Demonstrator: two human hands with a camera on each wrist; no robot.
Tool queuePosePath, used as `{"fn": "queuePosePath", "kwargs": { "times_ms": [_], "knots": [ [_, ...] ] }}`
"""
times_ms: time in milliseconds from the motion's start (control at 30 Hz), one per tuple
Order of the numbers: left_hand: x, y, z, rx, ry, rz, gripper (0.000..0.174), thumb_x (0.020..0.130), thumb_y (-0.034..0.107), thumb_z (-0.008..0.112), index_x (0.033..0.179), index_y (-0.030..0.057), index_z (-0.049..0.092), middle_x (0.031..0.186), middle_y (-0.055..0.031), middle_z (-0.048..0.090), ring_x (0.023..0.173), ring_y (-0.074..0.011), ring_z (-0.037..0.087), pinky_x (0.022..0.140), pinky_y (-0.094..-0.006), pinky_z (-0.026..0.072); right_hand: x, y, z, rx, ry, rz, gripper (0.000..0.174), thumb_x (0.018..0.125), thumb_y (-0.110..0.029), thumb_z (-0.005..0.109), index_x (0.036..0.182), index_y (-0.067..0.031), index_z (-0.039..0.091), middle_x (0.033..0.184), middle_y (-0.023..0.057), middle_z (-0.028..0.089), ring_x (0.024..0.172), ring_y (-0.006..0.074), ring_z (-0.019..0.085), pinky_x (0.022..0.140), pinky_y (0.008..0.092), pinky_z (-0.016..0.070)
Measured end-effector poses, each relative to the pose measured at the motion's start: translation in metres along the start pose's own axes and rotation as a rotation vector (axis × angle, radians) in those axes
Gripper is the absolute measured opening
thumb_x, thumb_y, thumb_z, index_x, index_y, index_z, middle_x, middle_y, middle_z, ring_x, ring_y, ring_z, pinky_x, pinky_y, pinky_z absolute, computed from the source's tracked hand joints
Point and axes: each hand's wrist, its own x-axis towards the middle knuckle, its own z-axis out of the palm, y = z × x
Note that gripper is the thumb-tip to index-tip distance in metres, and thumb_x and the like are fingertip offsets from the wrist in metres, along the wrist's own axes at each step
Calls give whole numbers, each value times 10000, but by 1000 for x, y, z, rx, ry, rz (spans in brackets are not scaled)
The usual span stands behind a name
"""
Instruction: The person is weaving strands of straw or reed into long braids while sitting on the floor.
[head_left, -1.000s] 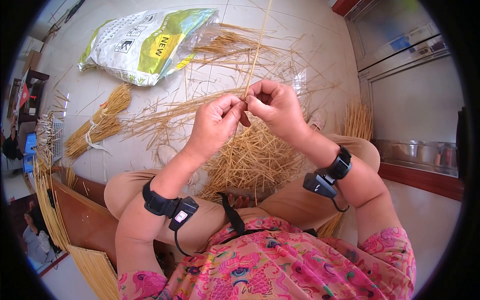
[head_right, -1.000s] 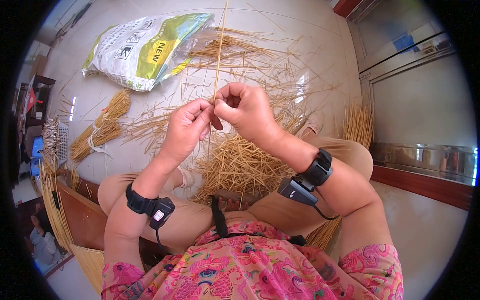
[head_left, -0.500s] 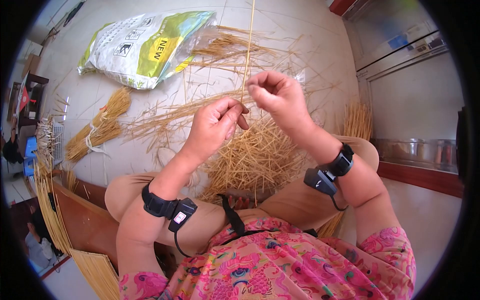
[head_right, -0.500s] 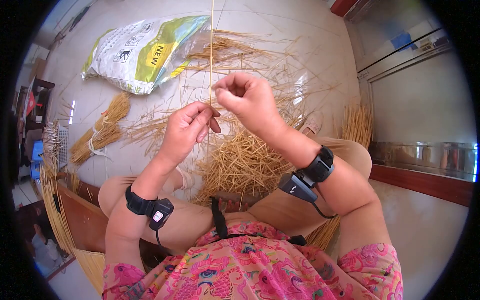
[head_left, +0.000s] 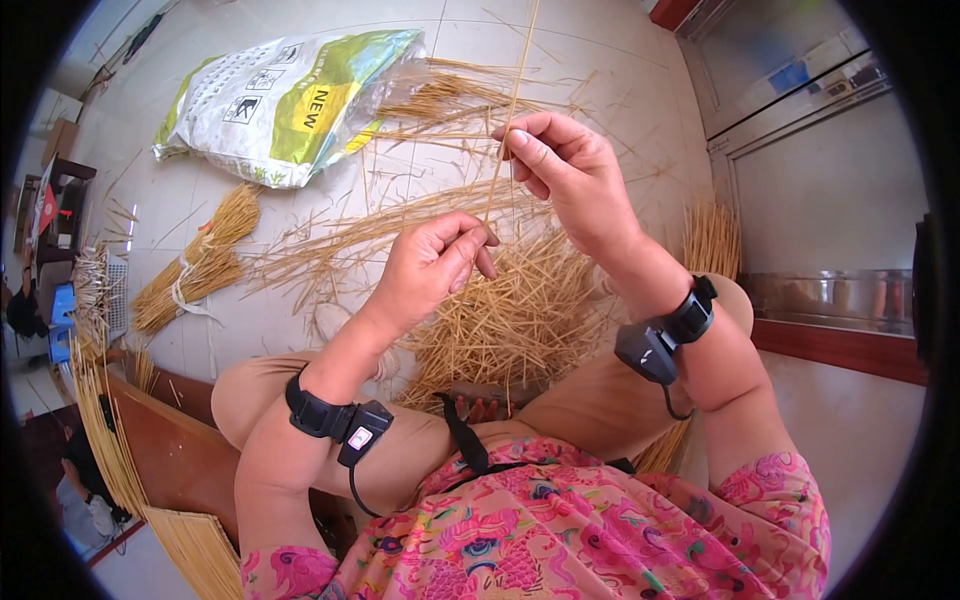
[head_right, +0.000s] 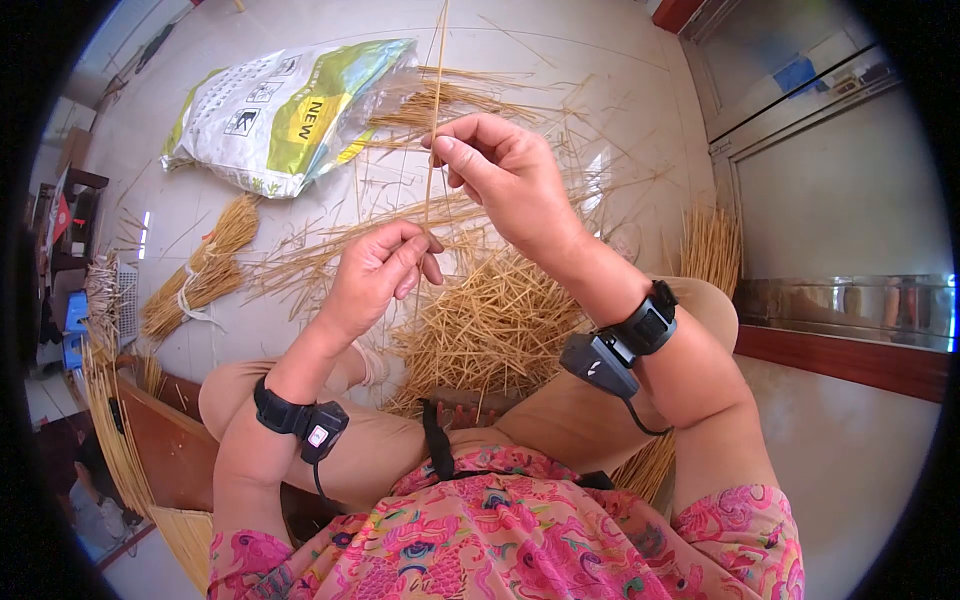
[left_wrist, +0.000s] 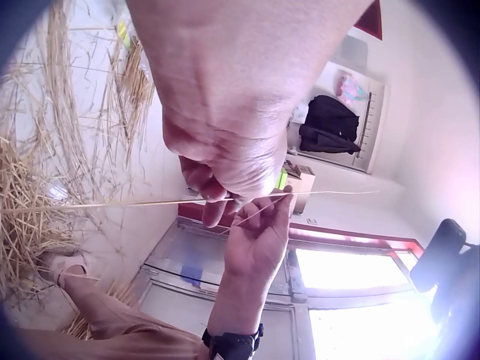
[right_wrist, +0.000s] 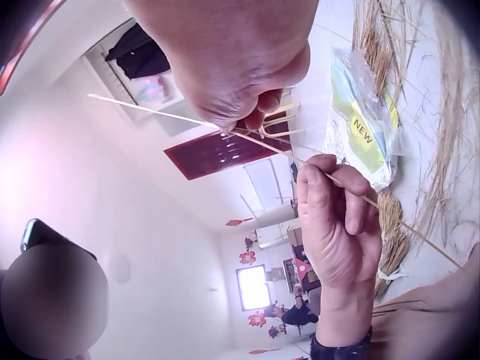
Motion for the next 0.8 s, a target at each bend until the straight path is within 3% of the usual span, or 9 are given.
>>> {"fn": "queuePosePath", "kwargs": {
  "times_ms": [233, 333, 433, 567, 733, 800],
  "knots": [
    [1, -1, 0, -22, -6, 2, 171, 943, 128, 459, 927, 1, 573, 718, -61, 621, 501, -18, 396, 474, -159, 332, 0, 5, 3, 229, 31, 114, 130, 899, -163, 568, 922, -42, 605, 722, 13, 593, 596, 32, 475, 524, 161, 357],
    [1, -2, 0, 5, -7, 14, 163, 941, 124, 465, 927, 4, 576, 719, -57, 620, 503, -18, 397, 475, -159, 335, 1, 8, 1, 174, 10, 104, 124, 901, -165, 562, 913, -46, 596, 705, 14, 587, 577, 36, 459, 516, 167, 355],
    [1, -3, 1, 22, 8, 26, 156, 937, 118, 471, 931, 7, 580, 718, -52, 620, 505, -18, 396, 477, -159, 338, 0, 4, 3, 146, 4, 82, 123, 909, -163, 548, 876, -48, 575, 697, 17, 581, 573, 45, 456, 517, 175, 362],
    [1, -5, 2, 28, 77, 72, 148, 921, 123, 505, 923, 15, 607, 681, -15, 628, 496, -1, 406, 459, -170, 340, -3, 2, 6, 235, 13, 213, 128, 927, -154, 506, 865, -45, 535, 723, 28, 574, 589, 61, 478, 523, 187, 380],
    [1, -2, 2, 117, 118, 107, 130, 912, 105, 521, 929, 13, 612, 721, -12, 639, 566, -18, 462, 521, -186, 383, -4, 7, 3, 308, -39, 279, 97, 937, -157, 490, 938, -60, 502, 830, 20, 555, 654, 51, 512, 546, 185, 400],
    [0, -2, 2, 145, 136, 121, 125, 909, 99, 523, 929, 12, 611, 732, -18, 642, 598, -32, 494, 551, -195, 405, -4, 9, 2, 186, -65, 336, 78, 934, -122, 477, 928, -48, 498, 809, 20, 547, 640, 52, 507, 545, 188, 405]
  ]
}}
